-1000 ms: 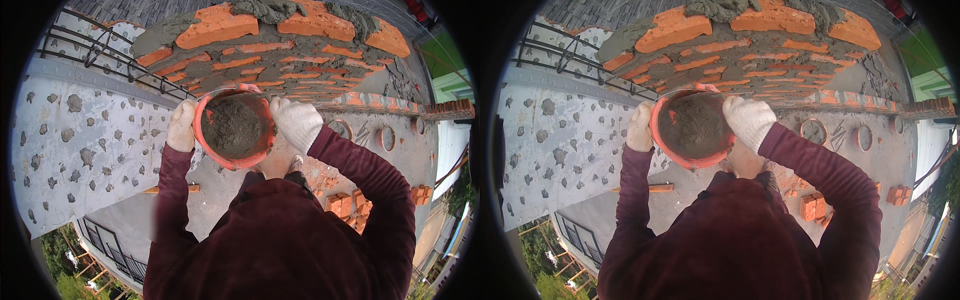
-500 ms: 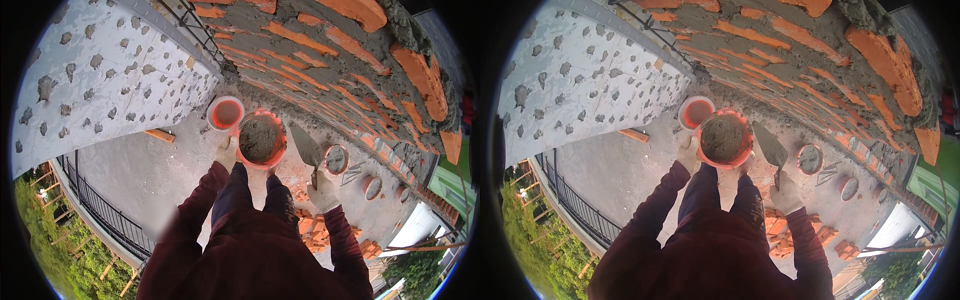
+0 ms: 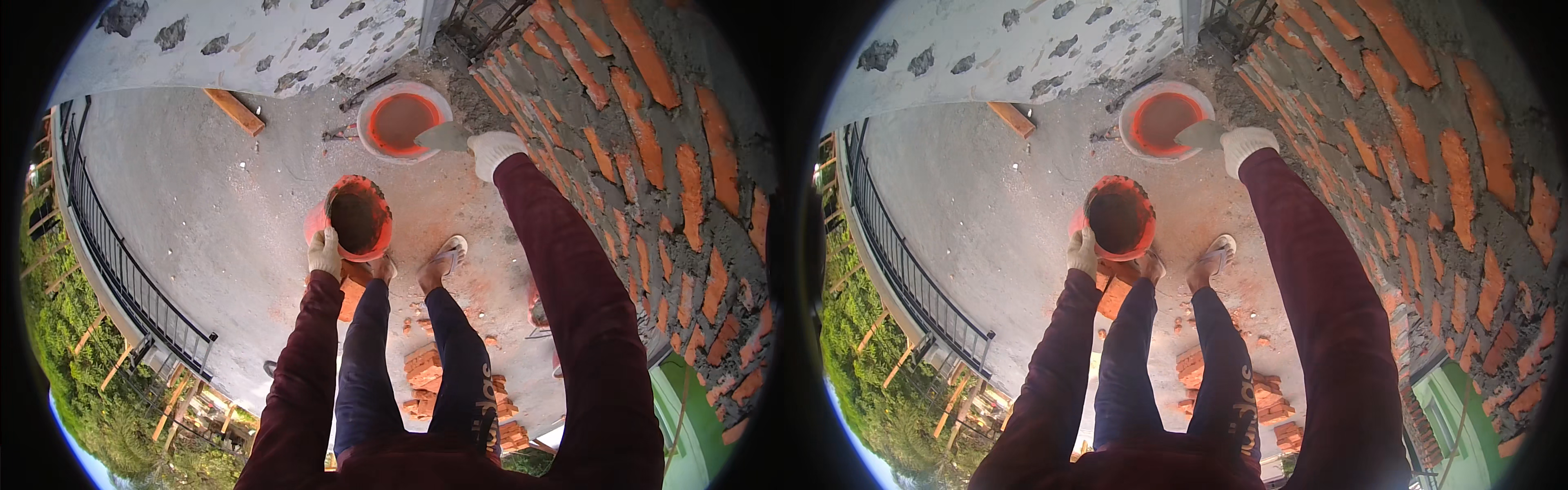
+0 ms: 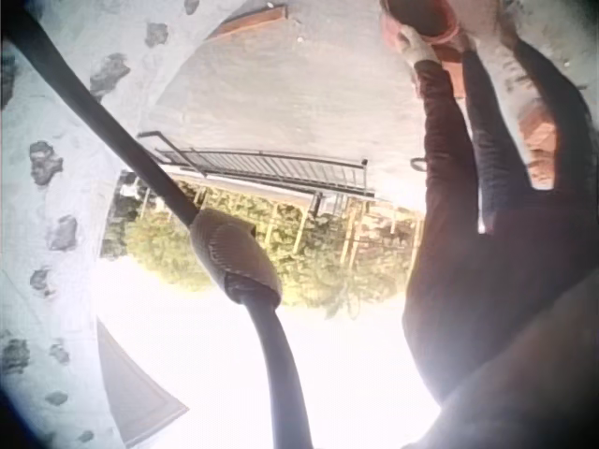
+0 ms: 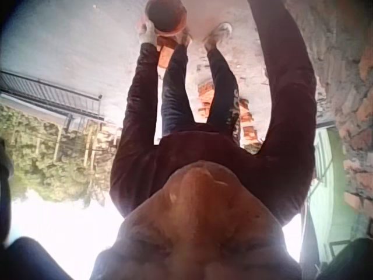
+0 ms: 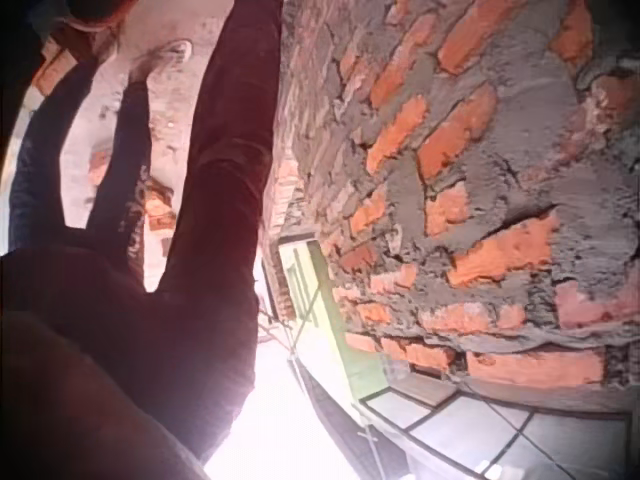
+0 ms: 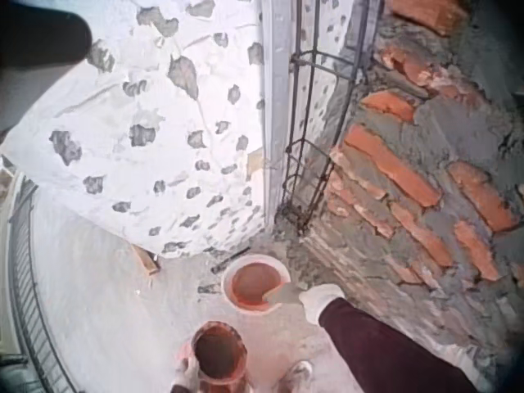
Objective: The person applies mortar to a brick wall using a trowel and places bricks into the wall. The person scoops mortar from a bucket, spreads it on the wall, and positions bricks along a guide string.
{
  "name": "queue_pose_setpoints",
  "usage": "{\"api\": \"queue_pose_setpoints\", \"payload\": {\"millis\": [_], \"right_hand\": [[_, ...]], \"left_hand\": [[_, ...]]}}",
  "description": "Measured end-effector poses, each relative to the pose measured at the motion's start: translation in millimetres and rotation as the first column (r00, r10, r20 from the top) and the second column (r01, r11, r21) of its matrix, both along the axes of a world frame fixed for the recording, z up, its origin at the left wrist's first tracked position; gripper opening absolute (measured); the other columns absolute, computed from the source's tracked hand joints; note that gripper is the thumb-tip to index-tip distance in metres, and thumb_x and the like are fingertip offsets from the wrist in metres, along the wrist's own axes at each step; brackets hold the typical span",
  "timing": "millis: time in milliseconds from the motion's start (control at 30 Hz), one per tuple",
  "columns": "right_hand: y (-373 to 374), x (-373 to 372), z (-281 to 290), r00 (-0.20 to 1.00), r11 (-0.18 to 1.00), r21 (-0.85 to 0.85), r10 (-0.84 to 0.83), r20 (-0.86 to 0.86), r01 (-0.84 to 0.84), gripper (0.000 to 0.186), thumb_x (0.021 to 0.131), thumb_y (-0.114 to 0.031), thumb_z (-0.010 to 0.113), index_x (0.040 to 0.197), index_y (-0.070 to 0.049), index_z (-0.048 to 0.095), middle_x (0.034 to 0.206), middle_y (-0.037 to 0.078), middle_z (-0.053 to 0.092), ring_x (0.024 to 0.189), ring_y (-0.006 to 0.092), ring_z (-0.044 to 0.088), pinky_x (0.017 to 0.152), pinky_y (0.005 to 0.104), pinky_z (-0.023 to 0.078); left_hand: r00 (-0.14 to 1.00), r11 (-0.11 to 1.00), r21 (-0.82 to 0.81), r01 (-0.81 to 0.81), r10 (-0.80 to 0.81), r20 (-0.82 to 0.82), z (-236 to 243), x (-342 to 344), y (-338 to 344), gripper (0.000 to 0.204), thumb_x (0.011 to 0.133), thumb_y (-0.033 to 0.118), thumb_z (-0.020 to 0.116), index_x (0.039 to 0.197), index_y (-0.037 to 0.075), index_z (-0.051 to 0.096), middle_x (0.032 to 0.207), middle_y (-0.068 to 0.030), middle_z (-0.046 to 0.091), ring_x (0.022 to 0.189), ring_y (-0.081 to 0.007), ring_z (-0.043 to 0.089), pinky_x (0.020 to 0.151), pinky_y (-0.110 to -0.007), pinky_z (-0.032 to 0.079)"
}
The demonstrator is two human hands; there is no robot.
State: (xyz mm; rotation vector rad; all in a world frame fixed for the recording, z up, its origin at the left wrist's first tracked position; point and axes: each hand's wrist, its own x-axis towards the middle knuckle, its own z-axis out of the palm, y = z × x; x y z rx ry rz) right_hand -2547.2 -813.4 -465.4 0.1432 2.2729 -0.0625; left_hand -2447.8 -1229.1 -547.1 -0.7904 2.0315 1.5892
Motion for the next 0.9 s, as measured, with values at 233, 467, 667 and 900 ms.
{"api": "queue_pose_setpoints", "payload": {"millis": [233, 467, 667, 900], "right_hand": [[-18.8, -99.1, -102.9, 0.959, 0.952, 0.132, 0.281, -0.027, -0.275, 0.038, 0.09, -0.014, 0.063, 0.126, -0.015, 0.073, 0.128, 0.011, 0.071, 0.116, 0.0353, 0.069, 0.096, 0.0467, 0.057], [-12.5, -120.2, -158.0, 0.976, 0.979, -0.019, 0.202, 0.086, -0.201, 0.042, 0.087, -0.016, 0.065, 0.129, -0.013, 0.071, 0.131, 0.015, 0.069, 0.118, 0.034, 0.068, 0.099, 0.0439, 0.054], [43.3, -95.7, -71.6, 0.968, 0.889, -0.458, 0.123, 0.219, -0.009, 0.061, 0.083, -0.02, 0.07, 0.142, -0.004, 0.062, 0.131, 0.015, 0.07, 0.118, 0.0291, 0.067, 0.102, 0.0359, 0.05], [-37.7, -33.4, -36.5, 0.954, 0.872, -0.393, 0.292, -0.059, -0.291, 0.049, 0.086, -0.015, 0.066, 0.133, -0.004, 0.06, 0.118, 0.017, 0.071, 0.103, 0.0389, 0.069, 0.089, 0.0446, 0.057]], "left_hand": [[0.98, 0.99, 0.106, -0.091, 0.108, -0.166, -98.5, -27.4, -17.1, 0.032, 0.106, 0.033, 0.063, 0.092, 0.005, 0.065, 0.08, 0.0058, 0.056, 0.076, -0.0053, 0.048, 0.067, -0.025, 0.041], [0.979, 0.955, 0.258, -0.148, 0.178, -0.097, -132.2, -44.1, -5.3, 0.025, 0.107, 0.029, 0.063, 0.097, 0.006, 0.065, 0.082, 0.0075, 0.055, 0.076, -0.0044, 0.047, 0.068, -0.024, 0.041], [0.988, 0.955, 0.279, -0.095, 0.124, -0.09, -140.7, -48.6, -10.4, 0.024, 0.108, 0.029, 0.06, 0.101, 0.008, 0.066, 0.087, 0.008, 0.058, 0.081, -0.0043, 0.05, 0.071, -0.024, 0.043], [0.99, 0.962, 0.256, -0.091, 0.114, -0.078, -143.8, -51.0, -16.9, 0.026, 0.106, 0.032, 0.063, 0.105, 0.006, 0.067, 0.088, 0.0066, 0.059, 0.082, -0.0052, 0.051, 0.072, -0.025, 0.044]]}}
